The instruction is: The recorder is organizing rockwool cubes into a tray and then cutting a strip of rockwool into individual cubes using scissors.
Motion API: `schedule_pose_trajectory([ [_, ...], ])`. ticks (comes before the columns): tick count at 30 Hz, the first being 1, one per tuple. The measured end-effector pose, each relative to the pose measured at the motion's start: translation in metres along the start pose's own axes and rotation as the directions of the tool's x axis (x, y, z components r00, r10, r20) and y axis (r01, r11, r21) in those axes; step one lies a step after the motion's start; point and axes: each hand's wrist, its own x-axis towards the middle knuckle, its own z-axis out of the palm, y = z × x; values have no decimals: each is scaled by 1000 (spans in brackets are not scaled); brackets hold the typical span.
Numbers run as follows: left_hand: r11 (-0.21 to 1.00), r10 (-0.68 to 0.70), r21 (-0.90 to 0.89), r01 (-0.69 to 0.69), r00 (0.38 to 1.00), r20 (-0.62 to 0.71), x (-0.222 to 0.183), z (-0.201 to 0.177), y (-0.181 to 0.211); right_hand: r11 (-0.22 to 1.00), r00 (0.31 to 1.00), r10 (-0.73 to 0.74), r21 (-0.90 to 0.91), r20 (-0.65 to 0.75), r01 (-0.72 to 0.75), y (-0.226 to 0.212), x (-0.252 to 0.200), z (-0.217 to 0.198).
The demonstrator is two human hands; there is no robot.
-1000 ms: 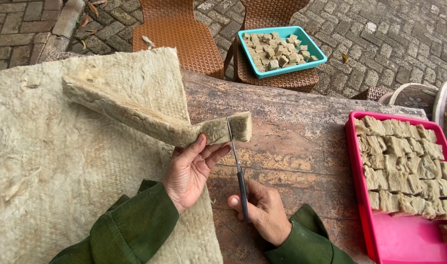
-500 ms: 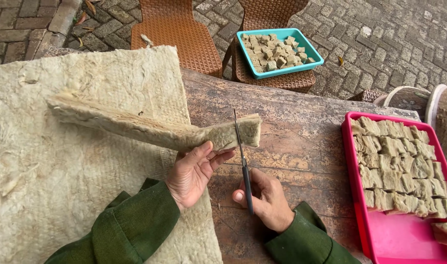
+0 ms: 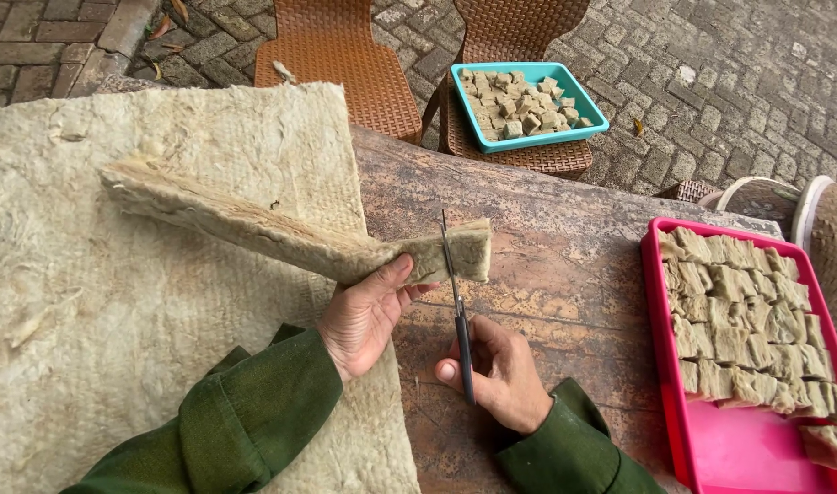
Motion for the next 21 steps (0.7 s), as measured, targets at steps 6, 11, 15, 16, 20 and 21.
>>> schedule_pose_trajectory([
  [6,997,18,71,-17,1000,-21,-2,0,-5,999,1000,-15,-42,-8,15,-4,-2,-1],
  [11,998,9,54,-6,999,-50,-1,-2,-5,1000,999,-10,7,-48,10,8,-2,6],
  [15,998,-11,68,16,997,-71,-2,3,-1,996,995,65,58,-71,-61,8,-1,10],
  [16,998,-11,69,16,997,-71,-2,2,-1,996,995,66,58,-71,-62,7,0,10],
  [20,1000,-16,25,17,998,-54,0,-2,-2,994,992,109,38,-60,-107,5,1,8],
  [21,999,-33,40,35,999,-43,0,-3,-2,994,993,108,32,-48,-106,5,1,7],
])
